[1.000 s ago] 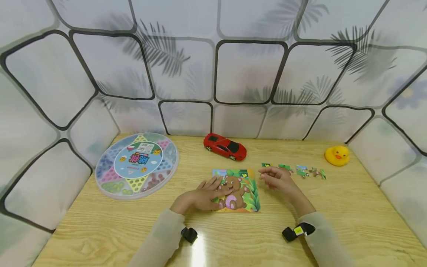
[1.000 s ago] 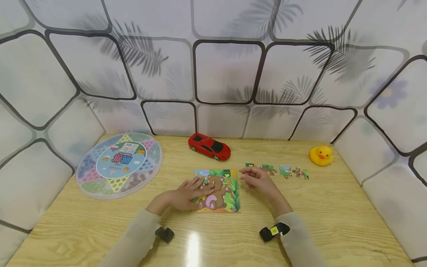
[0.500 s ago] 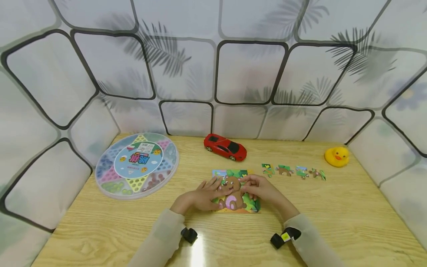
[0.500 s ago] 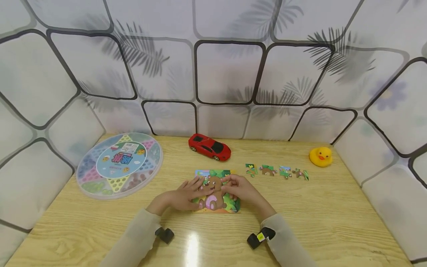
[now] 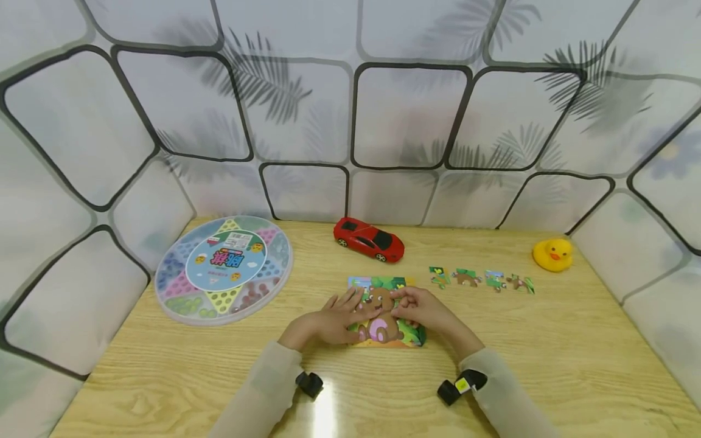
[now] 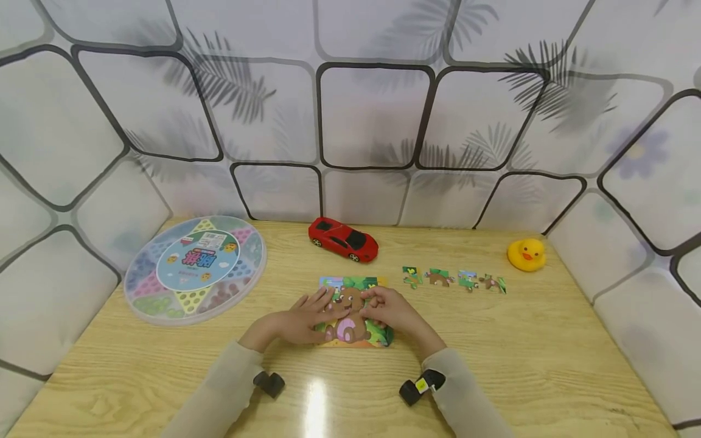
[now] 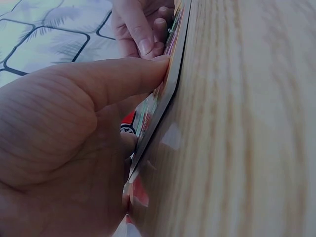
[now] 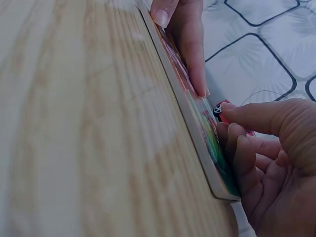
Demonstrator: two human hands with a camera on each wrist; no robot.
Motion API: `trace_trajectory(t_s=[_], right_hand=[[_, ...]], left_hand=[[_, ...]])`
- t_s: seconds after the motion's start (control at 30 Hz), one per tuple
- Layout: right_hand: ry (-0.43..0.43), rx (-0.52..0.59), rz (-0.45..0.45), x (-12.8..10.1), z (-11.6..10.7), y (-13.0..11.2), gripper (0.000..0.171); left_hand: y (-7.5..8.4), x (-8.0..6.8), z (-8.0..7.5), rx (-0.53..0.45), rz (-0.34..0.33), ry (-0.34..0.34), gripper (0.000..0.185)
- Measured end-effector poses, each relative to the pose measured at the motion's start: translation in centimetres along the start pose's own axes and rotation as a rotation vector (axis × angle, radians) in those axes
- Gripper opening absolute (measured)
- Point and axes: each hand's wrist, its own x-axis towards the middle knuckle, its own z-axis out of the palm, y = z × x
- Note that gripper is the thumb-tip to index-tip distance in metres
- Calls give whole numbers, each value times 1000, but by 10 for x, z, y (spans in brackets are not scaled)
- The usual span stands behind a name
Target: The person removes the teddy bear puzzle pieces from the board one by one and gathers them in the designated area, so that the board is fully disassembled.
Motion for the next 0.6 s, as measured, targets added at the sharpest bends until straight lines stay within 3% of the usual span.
trace_trajectory(t_s=[0.6], right_hand=[[50,-64,64,6,4,-8,34]], left_hand=[[2,-1,-1,-2,2,-7,57]])
